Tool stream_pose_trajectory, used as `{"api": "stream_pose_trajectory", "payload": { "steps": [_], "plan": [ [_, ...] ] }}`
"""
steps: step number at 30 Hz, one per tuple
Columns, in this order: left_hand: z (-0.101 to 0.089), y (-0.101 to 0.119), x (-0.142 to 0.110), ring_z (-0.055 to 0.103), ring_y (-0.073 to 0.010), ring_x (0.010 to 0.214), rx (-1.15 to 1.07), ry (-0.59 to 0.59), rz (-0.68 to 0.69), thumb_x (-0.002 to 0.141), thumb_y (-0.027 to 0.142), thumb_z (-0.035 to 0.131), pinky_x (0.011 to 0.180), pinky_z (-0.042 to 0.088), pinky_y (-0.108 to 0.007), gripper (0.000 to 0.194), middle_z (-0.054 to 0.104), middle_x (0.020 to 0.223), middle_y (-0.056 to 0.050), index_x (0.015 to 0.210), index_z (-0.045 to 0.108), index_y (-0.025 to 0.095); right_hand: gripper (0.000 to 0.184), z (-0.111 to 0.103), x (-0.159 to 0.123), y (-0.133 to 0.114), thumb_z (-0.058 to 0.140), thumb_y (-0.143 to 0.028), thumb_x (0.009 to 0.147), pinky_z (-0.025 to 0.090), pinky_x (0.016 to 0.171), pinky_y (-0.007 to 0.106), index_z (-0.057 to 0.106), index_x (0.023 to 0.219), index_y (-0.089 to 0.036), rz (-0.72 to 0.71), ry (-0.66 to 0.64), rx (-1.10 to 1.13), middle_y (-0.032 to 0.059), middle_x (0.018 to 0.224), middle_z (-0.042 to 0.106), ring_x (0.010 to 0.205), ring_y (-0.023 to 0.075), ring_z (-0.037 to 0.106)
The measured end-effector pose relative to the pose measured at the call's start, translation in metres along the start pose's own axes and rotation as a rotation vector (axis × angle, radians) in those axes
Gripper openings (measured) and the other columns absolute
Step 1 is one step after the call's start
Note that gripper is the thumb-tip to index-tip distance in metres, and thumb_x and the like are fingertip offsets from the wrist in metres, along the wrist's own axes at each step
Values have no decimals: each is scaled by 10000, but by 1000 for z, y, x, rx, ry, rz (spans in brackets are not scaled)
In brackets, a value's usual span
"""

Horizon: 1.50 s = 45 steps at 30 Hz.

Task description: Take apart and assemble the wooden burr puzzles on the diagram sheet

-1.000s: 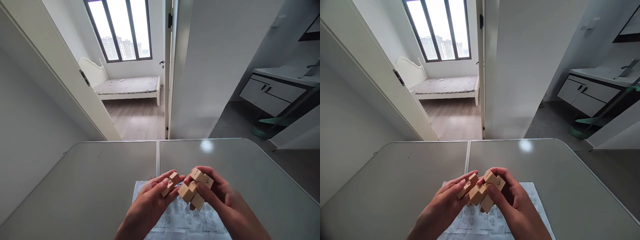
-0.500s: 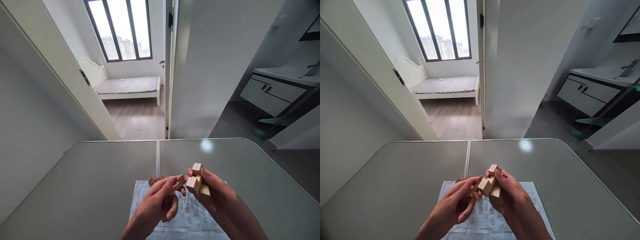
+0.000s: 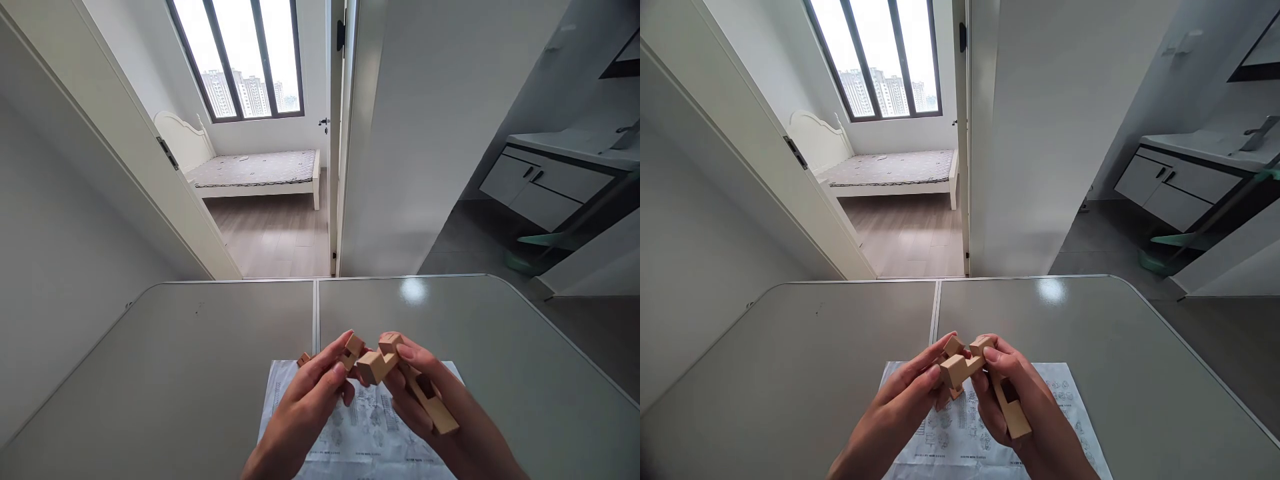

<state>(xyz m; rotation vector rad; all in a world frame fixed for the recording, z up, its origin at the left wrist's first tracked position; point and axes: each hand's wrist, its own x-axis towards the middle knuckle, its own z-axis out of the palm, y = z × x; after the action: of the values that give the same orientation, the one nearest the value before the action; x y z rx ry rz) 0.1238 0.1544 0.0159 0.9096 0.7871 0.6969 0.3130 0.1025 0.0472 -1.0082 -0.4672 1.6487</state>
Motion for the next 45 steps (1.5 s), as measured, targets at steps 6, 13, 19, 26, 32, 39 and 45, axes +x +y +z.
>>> {"api": "stream_pose_trajectory", "payload": {
  "steps": [6, 13, 19, 26, 32, 39, 45],
  "plan": [
    [1, 4, -4, 572, -332, 1396, 48, -64, 113, 985, 455, 732, 1159, 472, -463, 546, 650, 1515, -95, 1504, 621, 327, 376, 2, 0, -2, 787, -555, 848, 189, 437, 158, 574, 936, -257, 63, 89, 16, -108, 578, 437, 424, 38, 255],
    [1, 8, -6, 606, -346, 1389, -56, -114, 147, 1028, 371, 688, 1167, 496, -519, 503, 666, 1488, -137, 1515, 605, 275, 440, 3, 1, -2, 762, -600, 876, 216, 424, 187, 546, 812, -222, -57, 101, -51, -89, 600, 449, 422, 42, 253],
    [6, 14, -2, 643, -184, 814, -30, -9, 104, 999, 432, 671, 772, 513, -331, 337, 730, 1084, -107, 1212, 733, 179, 414, 1, 2, 1, 765, -602, 893, 287, 446, 178, 587, 879, -228, -88, 113, -43, -87, 561, 452, 436, 57, 307],
    [4, 8, 0, 280, -111, 581, 113, 26, -11, 965, 645, 602, 543, 252, -261, 535, 328, 639, 56, 686, 456, 213, 439, 3, 5, 10, 747, -623, 924, 360, 466, 177, 585, 1038, -232, -175, 171, -136, -75, 581, 528, 482, 86, 406],
    [21, 14, -11, 375, -123, 623, 458, -238, -61, 950, 547, 634, 565, 293, -251, 376, 455, 715, 35, 837, 525, 204, 469, 13, 3, 18, 690, -666, 945, 511, 584, 236, 597, 1094, -230, -336, 271, -414, -35, 687, 635, 600, 146, 593],
    [25, 20, -8, 351, -132, 664, 604, -254, -59, 952, 372, 583, 598, 274, -270, 246, 442, 720, 33, 790, 537, 192, 364, 12, 4, 29, 643, -600, 988, 543, 594, 268, 626, 1101, -255, -490, 362, -547, -22, 728, 678, 617, 175, 646],
    [15, 3, -2, 333, -93, 563, 236, -327, -183, 890, 696, 676, 525, 226, -253, 542, 402, 651, 56, 787, 600, 170, 357, 12, 1, 30, 657, -600, 985, 591, 685, 277, 664, 1127, -273, -495, 340, -457, 9, 813, 749, 717, 195, 708]
  ]
}}
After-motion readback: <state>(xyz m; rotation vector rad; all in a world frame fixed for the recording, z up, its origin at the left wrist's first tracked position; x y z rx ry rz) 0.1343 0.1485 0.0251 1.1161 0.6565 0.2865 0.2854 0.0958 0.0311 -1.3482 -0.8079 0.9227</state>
